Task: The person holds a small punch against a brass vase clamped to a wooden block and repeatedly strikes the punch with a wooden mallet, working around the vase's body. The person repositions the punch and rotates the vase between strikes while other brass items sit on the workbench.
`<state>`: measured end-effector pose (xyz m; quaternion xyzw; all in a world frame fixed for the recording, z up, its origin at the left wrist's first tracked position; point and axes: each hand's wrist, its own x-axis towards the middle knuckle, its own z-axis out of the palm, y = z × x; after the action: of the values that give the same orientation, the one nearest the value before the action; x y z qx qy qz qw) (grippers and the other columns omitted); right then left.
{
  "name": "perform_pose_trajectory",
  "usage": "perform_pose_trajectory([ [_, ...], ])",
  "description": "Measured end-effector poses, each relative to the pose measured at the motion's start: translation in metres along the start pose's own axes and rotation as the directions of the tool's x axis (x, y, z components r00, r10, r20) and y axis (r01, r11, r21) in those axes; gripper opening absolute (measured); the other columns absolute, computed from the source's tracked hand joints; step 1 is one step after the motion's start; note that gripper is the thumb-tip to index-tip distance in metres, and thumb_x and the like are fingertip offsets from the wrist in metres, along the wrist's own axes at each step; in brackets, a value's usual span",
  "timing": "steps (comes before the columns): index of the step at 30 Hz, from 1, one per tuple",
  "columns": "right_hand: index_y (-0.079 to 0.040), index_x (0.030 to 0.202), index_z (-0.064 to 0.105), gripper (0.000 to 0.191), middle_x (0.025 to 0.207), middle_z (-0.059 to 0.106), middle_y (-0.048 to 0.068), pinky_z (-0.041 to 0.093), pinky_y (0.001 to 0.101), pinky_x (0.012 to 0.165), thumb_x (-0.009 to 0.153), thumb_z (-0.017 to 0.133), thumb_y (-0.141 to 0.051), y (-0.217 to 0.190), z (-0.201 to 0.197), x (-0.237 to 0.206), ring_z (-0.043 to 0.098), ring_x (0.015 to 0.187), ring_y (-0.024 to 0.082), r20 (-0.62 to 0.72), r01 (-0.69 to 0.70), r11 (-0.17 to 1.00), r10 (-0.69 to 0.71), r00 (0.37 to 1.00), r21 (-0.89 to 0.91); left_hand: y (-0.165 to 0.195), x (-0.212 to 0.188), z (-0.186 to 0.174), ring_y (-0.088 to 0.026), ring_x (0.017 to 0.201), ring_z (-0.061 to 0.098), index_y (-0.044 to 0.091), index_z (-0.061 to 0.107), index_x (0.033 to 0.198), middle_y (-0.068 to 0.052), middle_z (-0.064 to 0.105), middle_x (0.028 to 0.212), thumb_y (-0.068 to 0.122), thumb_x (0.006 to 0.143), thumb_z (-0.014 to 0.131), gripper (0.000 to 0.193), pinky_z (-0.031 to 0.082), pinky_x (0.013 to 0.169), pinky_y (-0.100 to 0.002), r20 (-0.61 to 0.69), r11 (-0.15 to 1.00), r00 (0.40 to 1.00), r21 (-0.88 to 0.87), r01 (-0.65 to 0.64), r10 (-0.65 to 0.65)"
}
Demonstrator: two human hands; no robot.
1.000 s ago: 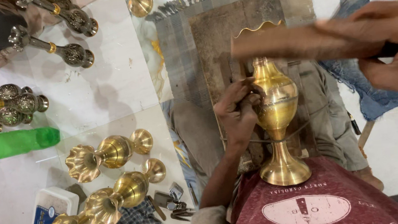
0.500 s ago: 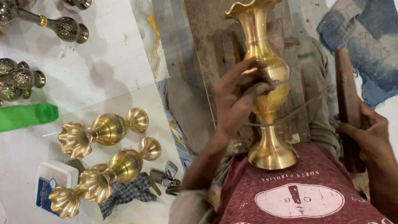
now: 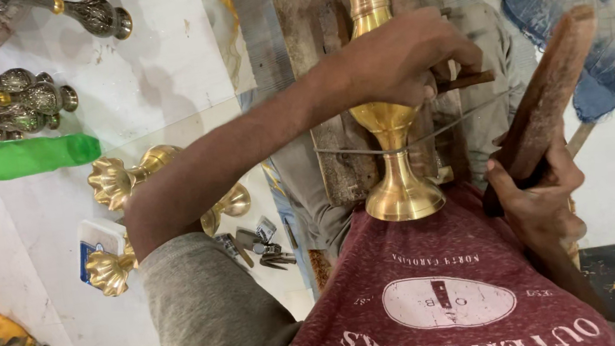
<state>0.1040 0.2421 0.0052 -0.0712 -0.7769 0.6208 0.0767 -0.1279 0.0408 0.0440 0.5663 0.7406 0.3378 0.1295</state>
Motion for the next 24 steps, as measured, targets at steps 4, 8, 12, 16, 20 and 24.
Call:
perform_pose_trajectory([
  [4, 0.010, 0.150, 0.043, 0.060, 0.109, 0.065, 0.012, 0.055, 0.0262, 0.087, 0.096, 0.070, 0.009, 0.009, -0.003, -0.001, 0.066, 0.099, 0.016, 0.038, -0.036, 0.999, 0.035, 0.999, 0.005, -0.002, 0.003, 0.002, -0.023, 0.089, 0.070, 0.010, 0.077, 0.111, -0.003, 0.075, 0.096, -0.007, 0.070, 0.078, 0.044, 0.059, 0.078, -0.041, 0.026, 0.996, 0.997, 0.054, -0.078, 0.076],
  [8, 0.007, 0.141, 0.048, 0.050, 0.105, 0.067, 0.010, 0.056, 0.0258, 0.082, 0.097, 0.072, 0.006, 0.027, 0.003, -0.009, 0.068, 0.093, 0.016, -0.060, -0.011, 0.998, 0.016, 0.998, 0.069, -0.006, 0.009, 0.009, -0.021, 0.090, 0.066, 0.012, 0.078, 0.103, -0.002, 0.073, 0.094, -0.005, 0.072, 0.080, 0.036, 0.057, 0.076, -0.039, 0.076, 0.992, 0.993, 0.089, -0.093, 0.087],
  [12, 0.007, 0.130, 0.053, 0.042, 0.107, 0.067, 0.011, 0.056, 0.0261, 0.087, 0.098, 0.079, 0.004, 0.057, 0.018, -0.024, 0.066, 0.096, 0.018, -0.181, 0.012, 1.000, -0.010, 0.983, 0.010, -0.012, 0.012, 0.010, -0.019, 0.094, 0.068, 0.012, 0.077, 0.106, -0.001, 0.073, 0.098, -0.006, 0.075, 0.078, 0.036, 0.058, 0.077, -0.037, 0.096, 0.988, 0.985, 0.042, -0.150, 0.146],
  [16, 0.006, 0.122, 0.059, 0.039, 0.102, 0.066, 0.014, 0.056, 0.0275, 0.076, 0.091, 0.082, 0.002, 0.079, 0.019, -0.032, 0.068, 0.090, 0.020, -0.154, 0.018, 0.981, -0.048, 0.987, -0.191, -0.011, 0.013, 0.010, -0.020, 0.091, 0.068, 0.012, 0.078, 0.101, -0.001, 0.074, 0.093, -0.001, 0.075, 0.080, 0.029, 0.057, 0.075, -0.039, 0.173, 0.992, 0.979, 0.053, -0.118, 0.107],
  [20, 0.007, 0.120, 0.059, 0.031, 0.107, 0.069, 0.012, 0.057, 0.0261, 0.083, 0.100, 0.081, -0.003, 0.090, 0.018, -0.034, 0.070, 0.095, 0.018, -0.170, -0.062, 0.992, 0.043, 0.984, -0.110, -0.007, 0.015, 0.010, -0.022, 0.090, 0.067, 0.012, 0.079, 0.098, 0.000, 0.074, 0.092, -0.006, 0.068, 0.077, 0.034, 0.057, 0.070, -0.038, 0.165, 0.991, 0.983, 0.086, -0.097, 0.082],
  [24, 0.007, 0.124, 0.055, 0.038, 0.109, 0.067, 0.011, 0.056, 0.0253, 0.081, 0.098, 0.080, -0.004, 0.098, 0.023, -0.035, 0.068, 0.095, 0.016, -0.201, -0.086, 0.994, 0.072, 0.977, -0.064, -0.006, 0.017, 0.010, -0.019, 0.091, 0.067, 0.015, 0.079, 0.099, 0.002, 0.073, 0.093, 0.001, 0.074, 0.081, 0.029, 0.056, 0.074, -0.038, 0.207, 0.989, 0.975, 0.101, -0.109, 0.086],
])
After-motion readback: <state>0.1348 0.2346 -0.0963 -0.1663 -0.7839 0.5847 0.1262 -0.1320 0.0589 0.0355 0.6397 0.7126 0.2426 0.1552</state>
